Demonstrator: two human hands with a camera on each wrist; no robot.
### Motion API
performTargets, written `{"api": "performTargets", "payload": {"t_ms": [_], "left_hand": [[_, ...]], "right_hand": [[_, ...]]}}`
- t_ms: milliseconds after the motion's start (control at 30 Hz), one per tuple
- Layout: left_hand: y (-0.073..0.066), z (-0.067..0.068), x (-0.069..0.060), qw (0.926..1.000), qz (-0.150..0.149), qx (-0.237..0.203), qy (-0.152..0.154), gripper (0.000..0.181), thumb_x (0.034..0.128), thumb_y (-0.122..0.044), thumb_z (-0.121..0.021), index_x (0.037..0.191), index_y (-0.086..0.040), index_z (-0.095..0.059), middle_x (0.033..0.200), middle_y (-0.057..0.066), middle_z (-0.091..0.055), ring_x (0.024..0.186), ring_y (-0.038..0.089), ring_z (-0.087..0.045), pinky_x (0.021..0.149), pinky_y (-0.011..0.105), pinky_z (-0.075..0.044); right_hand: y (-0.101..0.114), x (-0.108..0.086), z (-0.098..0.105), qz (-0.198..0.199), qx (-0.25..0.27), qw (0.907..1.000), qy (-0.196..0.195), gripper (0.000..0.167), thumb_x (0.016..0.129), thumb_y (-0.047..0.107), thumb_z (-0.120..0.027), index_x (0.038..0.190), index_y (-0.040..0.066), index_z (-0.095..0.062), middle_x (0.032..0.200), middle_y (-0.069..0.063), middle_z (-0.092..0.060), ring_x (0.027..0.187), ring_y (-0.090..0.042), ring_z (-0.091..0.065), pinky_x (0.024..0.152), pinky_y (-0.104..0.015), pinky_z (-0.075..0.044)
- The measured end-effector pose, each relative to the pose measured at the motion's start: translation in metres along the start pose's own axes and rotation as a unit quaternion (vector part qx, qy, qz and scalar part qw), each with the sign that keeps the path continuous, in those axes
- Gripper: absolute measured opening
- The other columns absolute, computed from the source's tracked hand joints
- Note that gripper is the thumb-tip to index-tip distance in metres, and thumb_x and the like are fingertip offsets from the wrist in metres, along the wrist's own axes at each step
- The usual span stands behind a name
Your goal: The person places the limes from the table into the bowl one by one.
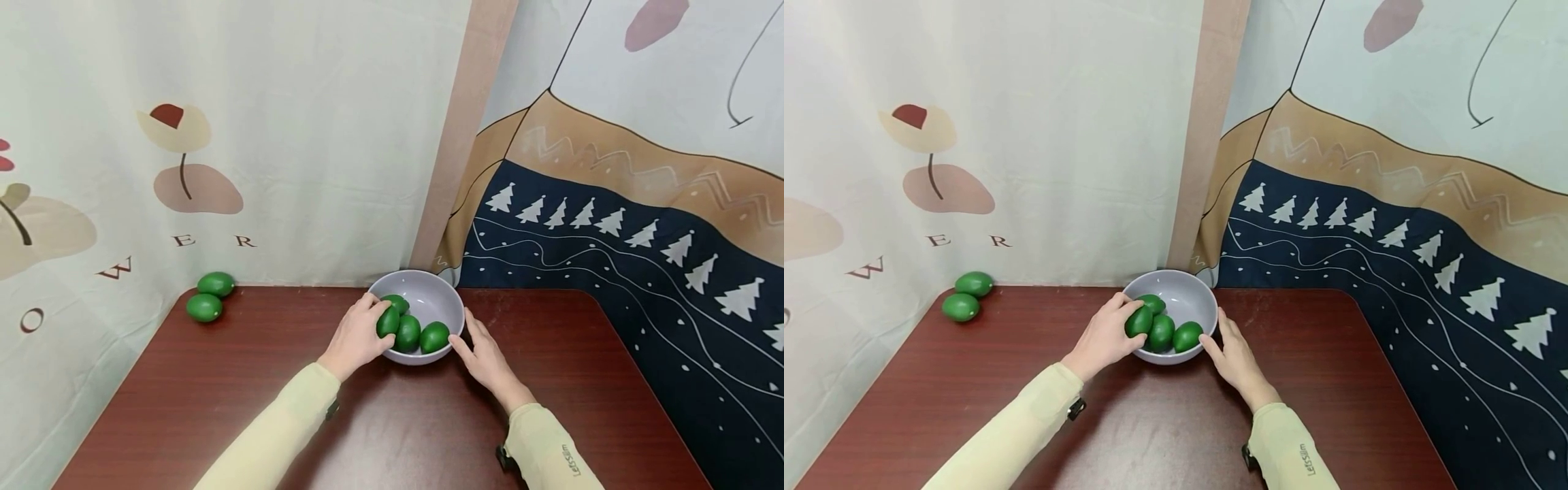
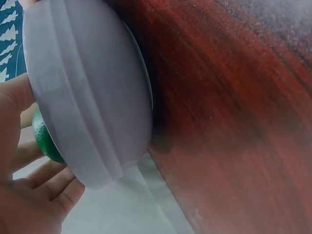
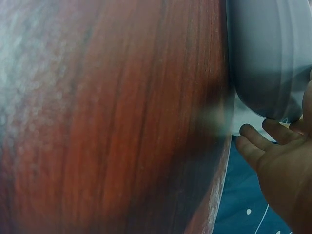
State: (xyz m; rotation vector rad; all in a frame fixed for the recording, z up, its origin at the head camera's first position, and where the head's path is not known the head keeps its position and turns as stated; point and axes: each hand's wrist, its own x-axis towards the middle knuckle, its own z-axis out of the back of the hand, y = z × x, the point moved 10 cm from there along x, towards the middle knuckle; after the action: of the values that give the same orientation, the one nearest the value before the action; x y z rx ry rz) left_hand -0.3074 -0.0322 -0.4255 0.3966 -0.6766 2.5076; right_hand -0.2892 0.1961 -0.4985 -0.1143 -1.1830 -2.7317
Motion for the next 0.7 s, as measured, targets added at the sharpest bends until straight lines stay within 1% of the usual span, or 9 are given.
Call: {"api": "performTargets", "payload": {"t_ms": [133,300,467,567,700], "left_hand": [[-0.001,-0.003,0.002,0.9997,0.006,0.02,0.012,0.057,0.0742,-0.02,-0.085,0.125,0.0,-0.07,0.11,0.01,-0.058,0.096,0.03,-0.061,0.086,0.043,-0.052],[-0.001,-0.008,0.004,0.9984,0.019,0.042,0.031,0.058,0.0734,-0.022,-0.085,0.125,-0.001,-0.07,0.111,0.01,-0.058,0.094,0.031,-0.062,0.085,0.042,-0.053],[-0.002,-0.014,0.006,0.9964,0.031,0.059,0.052,0.057,0.0741,-0.023,-0.085,0.125,-0.002,-0.069,0.111,0.011,-0.058,0.091,0.031,-0.062,0.084,0.042,-0.053],[-0.002,-0.019,0.008,0.9945,0.037,0.069,0.07,0.056,0.0755,-0.025,-0.085,0.124,-0.002,-0.07,0.112,0.012,-0.059,0.092,0.03,-0.062,0.085,0.041,-0.053],[-0.002,-0.023,0.009,0.9929,0.044,0.065,0.089,0.055,0.0768,-0.025,-0.085,0.124,-0.001,-0.07,0.114,0.013,-0.06,0.095,0.028,-0.062,0.089,0.04,-0.053]], "right_hand": [[0.001,0.0,0.0,0.007,-0.008,0.9999,-0.005,0.075,0.105,0.035,-0.06,0.163,0.001,-0.024,0.158,-0.026,-0.039,0.145,-0.043,-0.04,0.116,-0.062,-0.035],[-0.002,0.001,-0.002,-0.008,-0.003,1.0,0.005,0.076,0.105,0.035,-0.06,0.163,0.002,-0.023,0.16,-0.024,-0.037,0.147,-0.042,-0.039,0.117,-0.06,-0.034],[0.0,0.001,-0.001,0.0,-0.004,1.0,0.001,0.076,0.105,0.034,-0.06,0.163,0.001,-0.023,0.159,-0.025,-0.038,0.147,-0.042,-0.039,0.118,-0.06,-0.033],[0.001,0.001,0.0,0.006,-0.008,0.9999,-0.003,0.076,0.105,0.033,-0.06,0.162,-0.001,-0.024,0.159,-0.026,-0.038,0.146,-0.043,-0.039,0.118,-0.06,-0.033],[0.003,0.001,0.001,0.01,-0.011,0.9999,-0.007,0.074,0.105,0.033,-0.06,0.162,-0.001,-0.025,0.158,-0.027,-0.039,0.146,-0.043,-0.04,0.118,-0.06,-0.033]]}}
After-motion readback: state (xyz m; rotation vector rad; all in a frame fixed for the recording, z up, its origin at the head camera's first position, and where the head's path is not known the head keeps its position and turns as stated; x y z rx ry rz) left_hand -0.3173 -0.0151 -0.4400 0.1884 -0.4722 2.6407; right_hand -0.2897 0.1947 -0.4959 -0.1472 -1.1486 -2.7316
